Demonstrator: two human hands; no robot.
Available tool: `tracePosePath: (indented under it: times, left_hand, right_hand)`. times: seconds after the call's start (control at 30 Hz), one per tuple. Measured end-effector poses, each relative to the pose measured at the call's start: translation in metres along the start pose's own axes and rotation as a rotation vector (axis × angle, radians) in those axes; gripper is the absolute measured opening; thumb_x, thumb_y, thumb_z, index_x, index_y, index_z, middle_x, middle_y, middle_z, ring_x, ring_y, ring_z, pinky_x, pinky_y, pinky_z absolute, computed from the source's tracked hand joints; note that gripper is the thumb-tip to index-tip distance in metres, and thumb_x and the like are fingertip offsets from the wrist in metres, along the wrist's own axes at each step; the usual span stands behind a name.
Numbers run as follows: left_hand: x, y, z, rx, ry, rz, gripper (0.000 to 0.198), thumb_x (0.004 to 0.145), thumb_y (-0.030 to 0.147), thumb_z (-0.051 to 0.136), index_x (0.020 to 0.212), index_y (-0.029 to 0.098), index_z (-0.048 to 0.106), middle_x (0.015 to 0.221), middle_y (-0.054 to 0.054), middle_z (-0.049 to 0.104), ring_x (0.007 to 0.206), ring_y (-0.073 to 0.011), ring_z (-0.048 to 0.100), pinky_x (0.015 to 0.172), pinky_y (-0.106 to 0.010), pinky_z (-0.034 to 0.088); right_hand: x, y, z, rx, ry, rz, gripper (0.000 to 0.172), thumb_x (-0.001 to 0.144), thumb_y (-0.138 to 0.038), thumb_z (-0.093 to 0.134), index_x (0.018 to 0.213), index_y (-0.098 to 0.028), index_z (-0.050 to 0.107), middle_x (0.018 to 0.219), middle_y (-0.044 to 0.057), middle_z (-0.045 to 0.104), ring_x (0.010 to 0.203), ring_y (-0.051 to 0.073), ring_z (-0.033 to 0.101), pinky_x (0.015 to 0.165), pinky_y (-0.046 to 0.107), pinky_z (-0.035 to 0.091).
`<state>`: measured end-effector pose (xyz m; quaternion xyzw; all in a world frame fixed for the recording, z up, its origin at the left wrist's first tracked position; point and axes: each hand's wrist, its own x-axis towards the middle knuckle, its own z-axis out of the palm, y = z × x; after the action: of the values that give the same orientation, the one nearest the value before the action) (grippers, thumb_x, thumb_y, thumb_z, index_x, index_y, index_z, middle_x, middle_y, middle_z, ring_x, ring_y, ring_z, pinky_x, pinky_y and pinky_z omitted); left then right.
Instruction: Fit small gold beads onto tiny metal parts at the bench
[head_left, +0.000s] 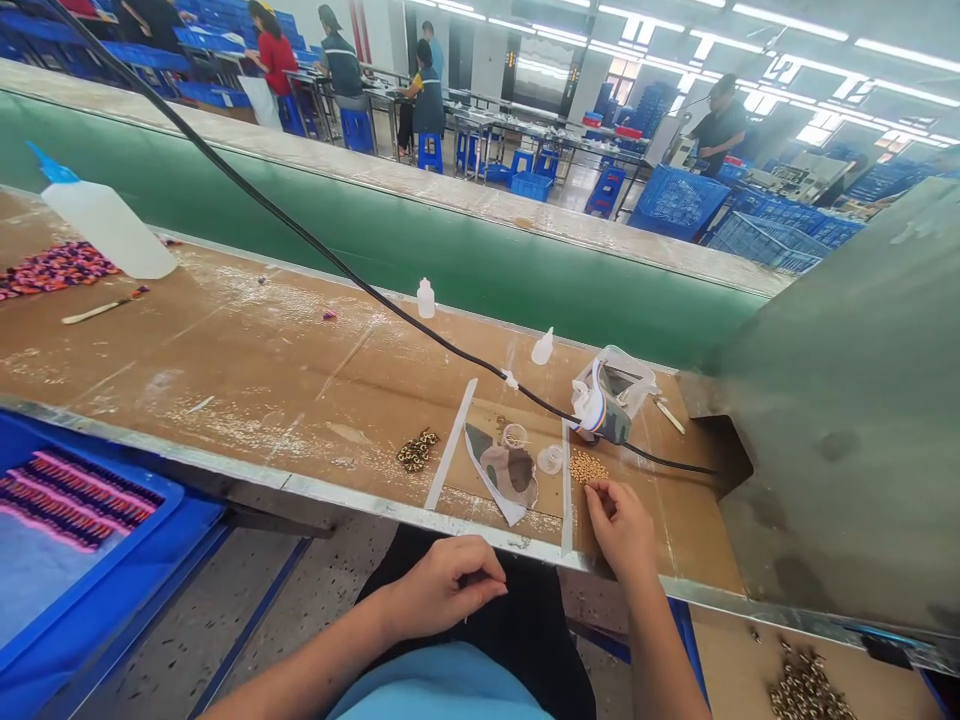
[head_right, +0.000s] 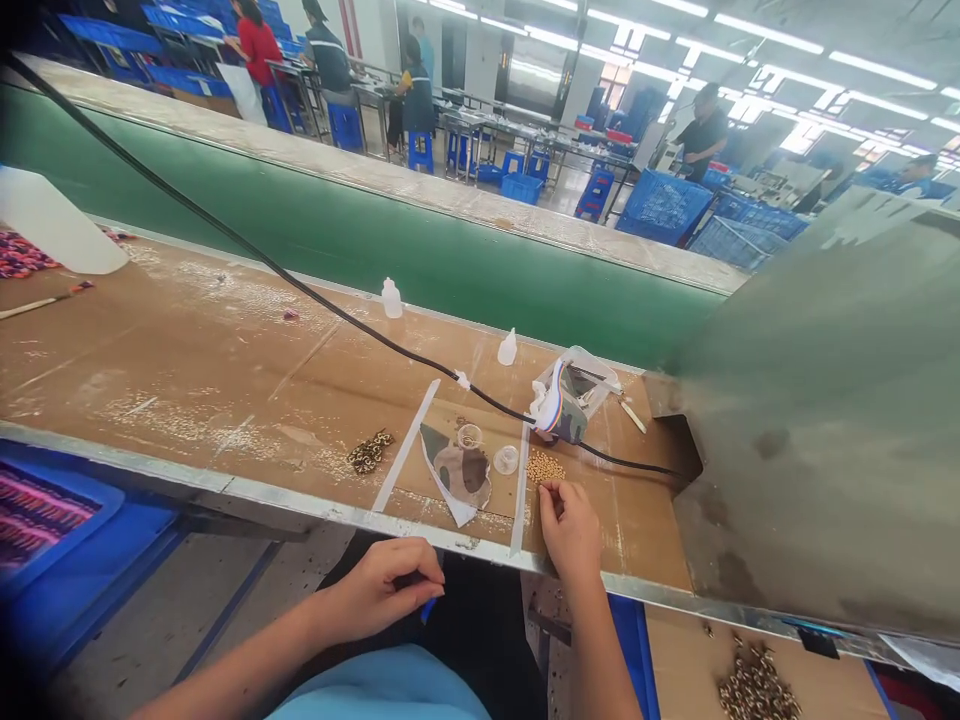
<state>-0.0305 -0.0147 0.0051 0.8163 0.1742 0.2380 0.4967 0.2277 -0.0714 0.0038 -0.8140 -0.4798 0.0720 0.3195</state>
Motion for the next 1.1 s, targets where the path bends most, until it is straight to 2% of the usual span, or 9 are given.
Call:
tracePosePath:
  times: [0.27, 0.43, 0.87, 1.1]
  left_hand:
    - [-0.002, -0.003, -0.006, 0.027, 0.017, -0.040, 0.015, 0.085, 0.024, 0.054, 0.075, 0.016, 0.063, 0.069, -0.003, 0.064, 0.063, -0.0100, 0.056, 0.061, -0.019, 0.044]
    - [-0.005, -0.004, -0.004, 0.013, 0.035, -0.074, 0.015, 0.085, 0.024, 0.055, 0.075, 0.016, 0.063, 0.069, -0.003, 0.064, 0.064, -0.0099, 0.057, 0.061, -0.019, 0.044]
    - [0.006, 0.000, 0.005, -0.015, 0.027, -0.040, 0.014, 0.084, 0.022, 0.057, 0.074, 0.014, 0.064, 0.068, -0.003, 0.065, 0.063, -0.0097, 0.056, 0.062, -0.019, 0.043]
    - [0.008, 0.004, 0.007, -0.068, 0.057, -0.135, 0.013, 0.080, 0.021, 0.058, 0.072, 0.015, 0.064, 0.068, -0.003, 0.063, 0.062, -0.0098, 0.054, 0.061, -0.020, 0.042]
  right_hand:
    - [0.006, -0.003, 0.002, -0.014, -0.025, -0.026, 0.046, 0.083, -0.059, 0.037, 0.078, -0.021, 0.063, 0.078, 0.005, 0.062, 0.061, 0.015, 0.054, 0.058, 0.028, 0.042]
    - [0.006, 0.000, 0.003, -0.043, -0.038, -0.091, 0.044, 0.085, -0.054, 0.036, 0.079, -0.021, 0.063, 0.080, 0.006, 0.062, 0.065, 0.016, 0.056, 0.061, 0.028, 0.044]
    - [0.009, 0.003, -0.002, -0.057, -0.098, -0.184, 0.037, 0.088, -0.046, 0.037, 0.080, -0.021, 0.063, 0.082, 0.006, 0.062, 0.072, 0.017, 0.060, 0.064, 0.028, 0.045]
    - [0.010, 0.001, 0.002, -0.105, -0.133, -0.160, 0.031, 0.087, -0.039, 0.037, 0.080, -0.021, 0.061, 0.084, 0.006, 0.061, 0.072, 0.017, 0.059, 0.063, 0.029, 0.044]
